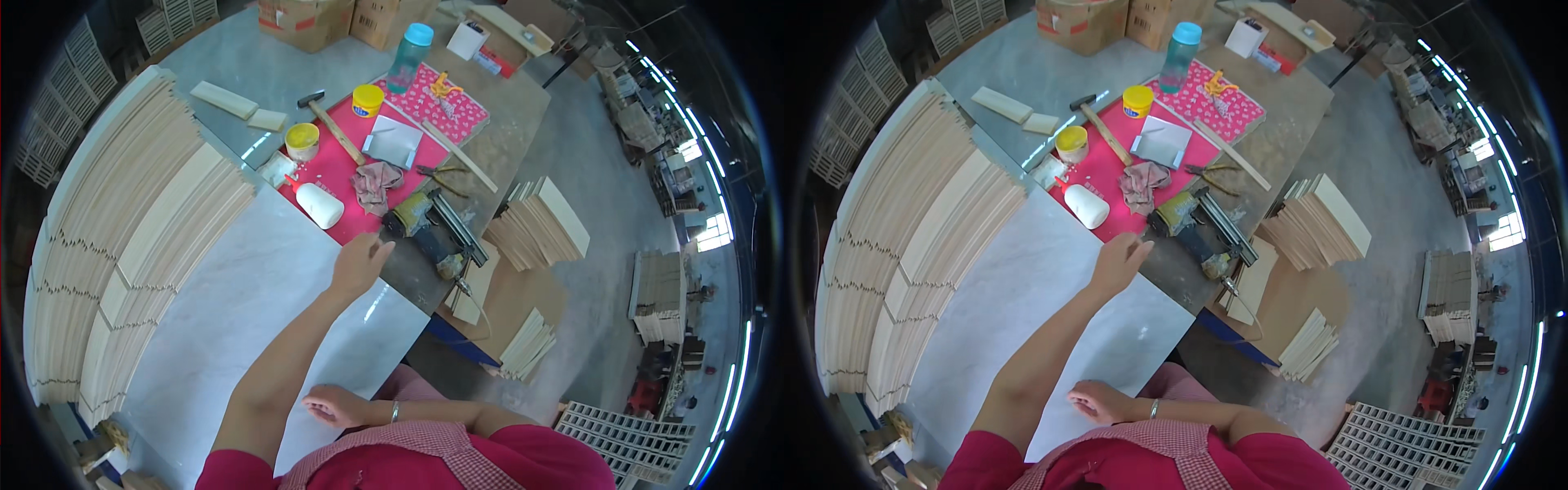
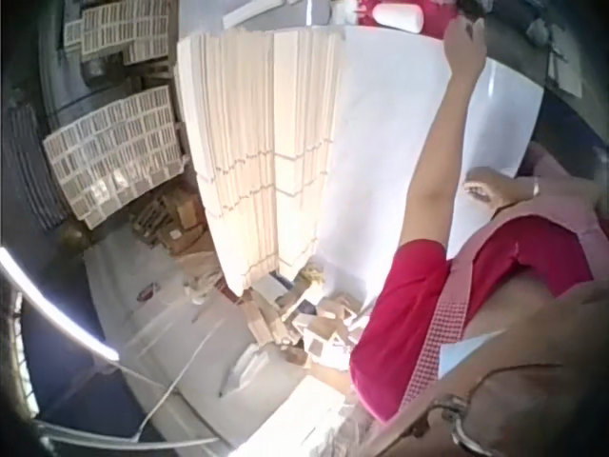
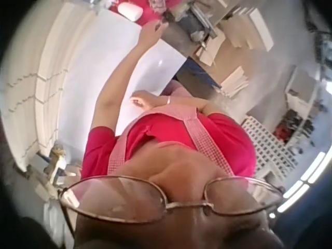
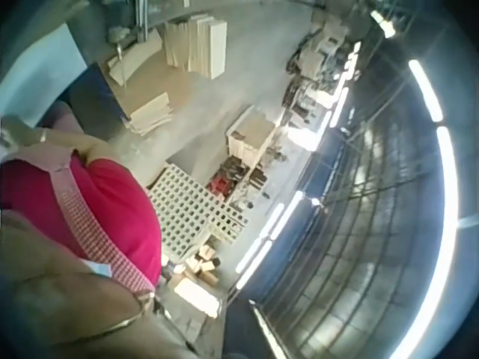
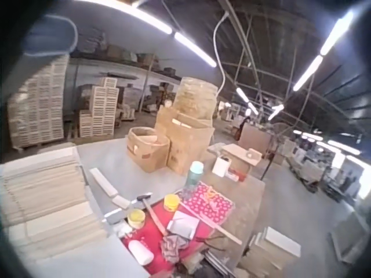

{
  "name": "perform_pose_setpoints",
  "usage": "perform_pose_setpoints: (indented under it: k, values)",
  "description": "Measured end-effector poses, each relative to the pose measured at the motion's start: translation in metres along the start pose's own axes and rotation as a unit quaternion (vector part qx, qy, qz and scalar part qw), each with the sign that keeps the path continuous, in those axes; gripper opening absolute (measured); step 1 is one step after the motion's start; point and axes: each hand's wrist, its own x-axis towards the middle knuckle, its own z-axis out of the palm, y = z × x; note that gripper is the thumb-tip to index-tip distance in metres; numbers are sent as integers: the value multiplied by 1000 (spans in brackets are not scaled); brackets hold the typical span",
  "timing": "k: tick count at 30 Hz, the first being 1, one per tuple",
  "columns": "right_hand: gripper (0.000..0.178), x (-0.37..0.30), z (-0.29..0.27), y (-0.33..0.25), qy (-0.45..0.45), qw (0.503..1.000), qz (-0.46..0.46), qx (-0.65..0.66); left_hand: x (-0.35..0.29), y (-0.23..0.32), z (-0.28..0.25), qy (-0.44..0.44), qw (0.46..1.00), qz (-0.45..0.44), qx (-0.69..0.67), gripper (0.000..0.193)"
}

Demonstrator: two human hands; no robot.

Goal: The person assembles small wooden boxes by applying glue to the frame edges and attaching a wooden base. They use a pneumatic nail gun to secure the base to the frame and pliers to trim excess material. The person repeats this process for multiple units, stacking the finished boxes on a nearby table.

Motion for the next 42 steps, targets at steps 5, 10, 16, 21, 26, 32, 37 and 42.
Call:
perform_pose_setpoints:
  k: [5,10,16,21,26,32,37,42]
  values:
    - [14,-16,-99,-53,98,990,92,32,54,10,26,-48,998,18,-23,20]
    - [15,-27,-255,-61,278,952,112,-55,145,17,38,-35,998,21,49,20]
    - [14,-31,-412,-20,395,905,124,-99,222,30,86,-13,942,-78,328,35]
    - [14,-33,-467,0,411,898,145,-63,249,1,103,-65,910,-94,398,29]
    - [16,-12,-469,24,457,877,141,52,205,15,87,-43,933,-64,351,13]
    - [18,45,-453,52,433,888,137,72,189,3,76,-27,943,52,327,8]
    - [40,130,-494,73,340,879,229,-243,164,31,67,-63,946,60,314,17]
    - [46,182,-531,88,204,852,390,-283,124,65,41,-25,961,44,273,32]
